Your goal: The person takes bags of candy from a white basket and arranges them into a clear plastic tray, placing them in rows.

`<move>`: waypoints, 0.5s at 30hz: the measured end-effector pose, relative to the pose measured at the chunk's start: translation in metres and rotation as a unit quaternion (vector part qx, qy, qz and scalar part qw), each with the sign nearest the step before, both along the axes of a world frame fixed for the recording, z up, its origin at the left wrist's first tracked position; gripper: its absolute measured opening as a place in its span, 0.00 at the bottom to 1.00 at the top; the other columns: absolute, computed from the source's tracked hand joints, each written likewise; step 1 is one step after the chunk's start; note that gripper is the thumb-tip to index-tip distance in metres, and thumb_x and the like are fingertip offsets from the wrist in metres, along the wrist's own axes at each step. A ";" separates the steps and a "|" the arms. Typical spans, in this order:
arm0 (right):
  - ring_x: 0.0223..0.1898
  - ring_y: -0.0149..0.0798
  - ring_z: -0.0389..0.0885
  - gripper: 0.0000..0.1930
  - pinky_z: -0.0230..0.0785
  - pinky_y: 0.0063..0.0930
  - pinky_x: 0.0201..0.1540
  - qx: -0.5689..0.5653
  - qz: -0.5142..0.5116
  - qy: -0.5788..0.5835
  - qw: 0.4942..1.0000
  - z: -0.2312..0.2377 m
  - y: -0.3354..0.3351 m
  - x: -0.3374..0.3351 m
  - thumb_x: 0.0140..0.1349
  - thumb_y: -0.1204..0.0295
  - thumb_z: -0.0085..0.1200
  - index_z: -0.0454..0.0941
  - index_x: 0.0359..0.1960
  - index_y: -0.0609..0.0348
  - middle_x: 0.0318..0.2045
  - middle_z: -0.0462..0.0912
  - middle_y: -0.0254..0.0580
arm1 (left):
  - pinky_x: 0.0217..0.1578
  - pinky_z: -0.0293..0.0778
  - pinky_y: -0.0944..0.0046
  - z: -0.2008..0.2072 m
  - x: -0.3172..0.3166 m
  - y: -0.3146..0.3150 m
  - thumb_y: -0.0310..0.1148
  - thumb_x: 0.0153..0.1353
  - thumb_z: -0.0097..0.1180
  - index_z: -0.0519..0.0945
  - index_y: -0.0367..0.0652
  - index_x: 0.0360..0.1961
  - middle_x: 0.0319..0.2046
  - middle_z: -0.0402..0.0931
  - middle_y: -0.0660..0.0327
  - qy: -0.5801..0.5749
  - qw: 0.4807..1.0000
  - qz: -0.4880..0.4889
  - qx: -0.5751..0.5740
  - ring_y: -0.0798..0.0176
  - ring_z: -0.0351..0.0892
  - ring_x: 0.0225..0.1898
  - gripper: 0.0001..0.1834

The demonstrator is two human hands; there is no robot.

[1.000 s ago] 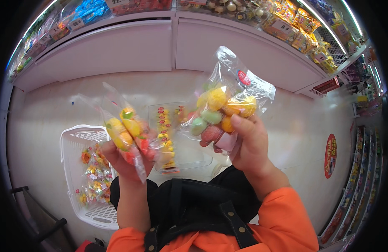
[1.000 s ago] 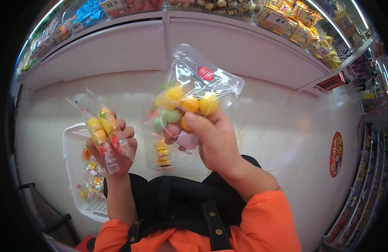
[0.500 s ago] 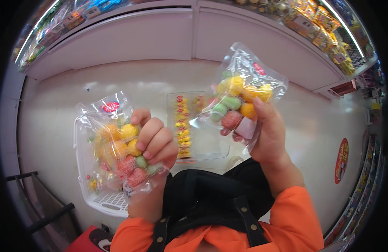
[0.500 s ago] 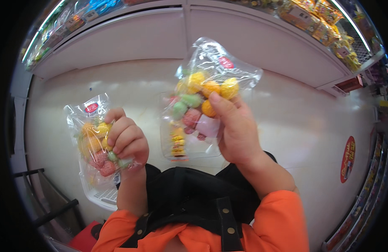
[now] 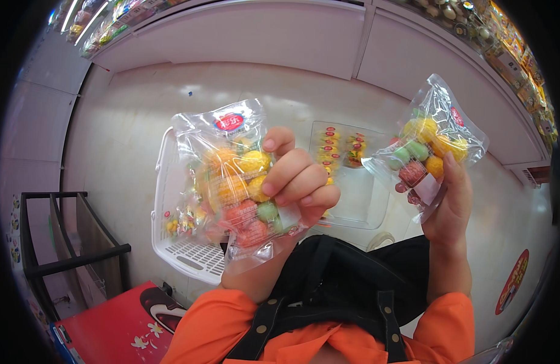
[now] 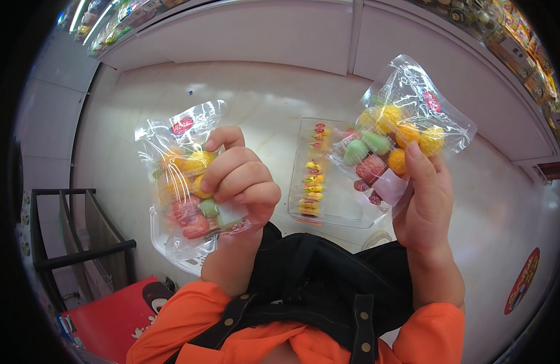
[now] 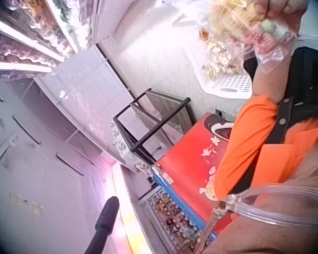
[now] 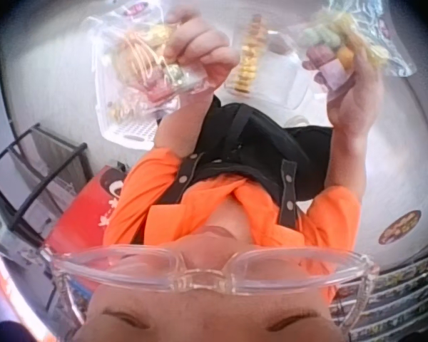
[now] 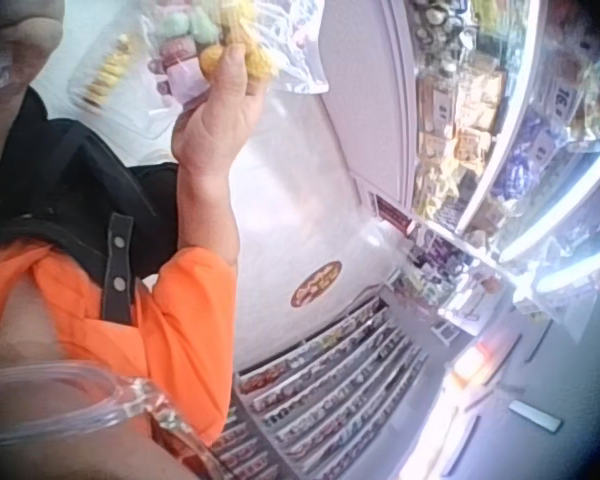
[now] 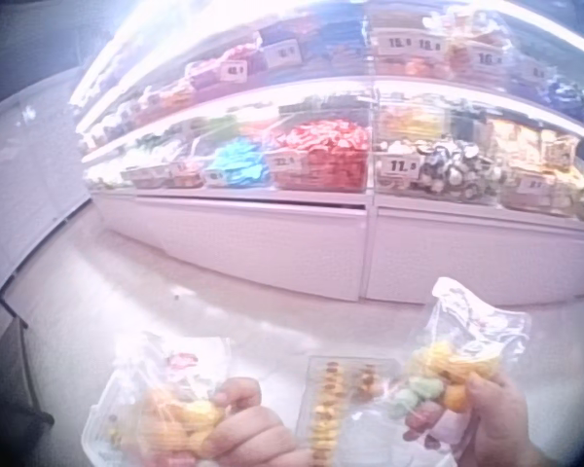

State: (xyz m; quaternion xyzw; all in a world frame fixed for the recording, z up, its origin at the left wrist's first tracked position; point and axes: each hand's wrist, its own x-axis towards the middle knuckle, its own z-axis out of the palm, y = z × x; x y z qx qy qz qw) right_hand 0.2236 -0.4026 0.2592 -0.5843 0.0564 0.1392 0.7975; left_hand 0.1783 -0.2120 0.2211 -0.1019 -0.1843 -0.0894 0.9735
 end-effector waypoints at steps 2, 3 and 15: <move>0.24 0.33 0.77 0.25 0.66 0.16 0.19 -0.002 0.001 -0.005 1.000 -0.001 0.000 0.000 0.61 0.57 0.37 0.63 0.52 0.66 0.42 0.76 0.51 | 0.31 0.59 0.69 -0.001 0.000 0.000 0.33 0.60 0.43 0.66 0.50 0.35 0.17 0.69 0.70 -0.003 1.000 0.003 -0.003 0.73 0.65 0.20 0.03; 0.24 0.33 0.77 0.25 0.66 0.16 0.19 -0.003 0.000 -0.008 1.000 -0.001 0.001 0.000 0.61 0.57 0.37 0.63 0.52 0.66 0.42 0.76 0.51 | 0.31 0.59 0.69 -0.001 0.000 0.001 0.33 0.60 0.43 0.66 0.50 0.35 0.18 0.69 0.70 -0.005 1.000 0.002 -0.003 0.73 0.65 0.21 0.03; 0.24 0.36 0.77 0.24 0.66 0.17 0.18 0.004 0.001 -0.013 1.000 0.000 -0.001 0.001 0.59 0.58 0.41 0.63 0.50 0.65 0.41 0.76 0.52 | 0.41 0.62 0.62 -0.016 0.008 -0.001 0.41 0.57 0.52 0.67 0.51 0.46 0.29 0.66 0.64 -0.017 0.994 0.068 0.082 0.66 0.62 0.33 0.17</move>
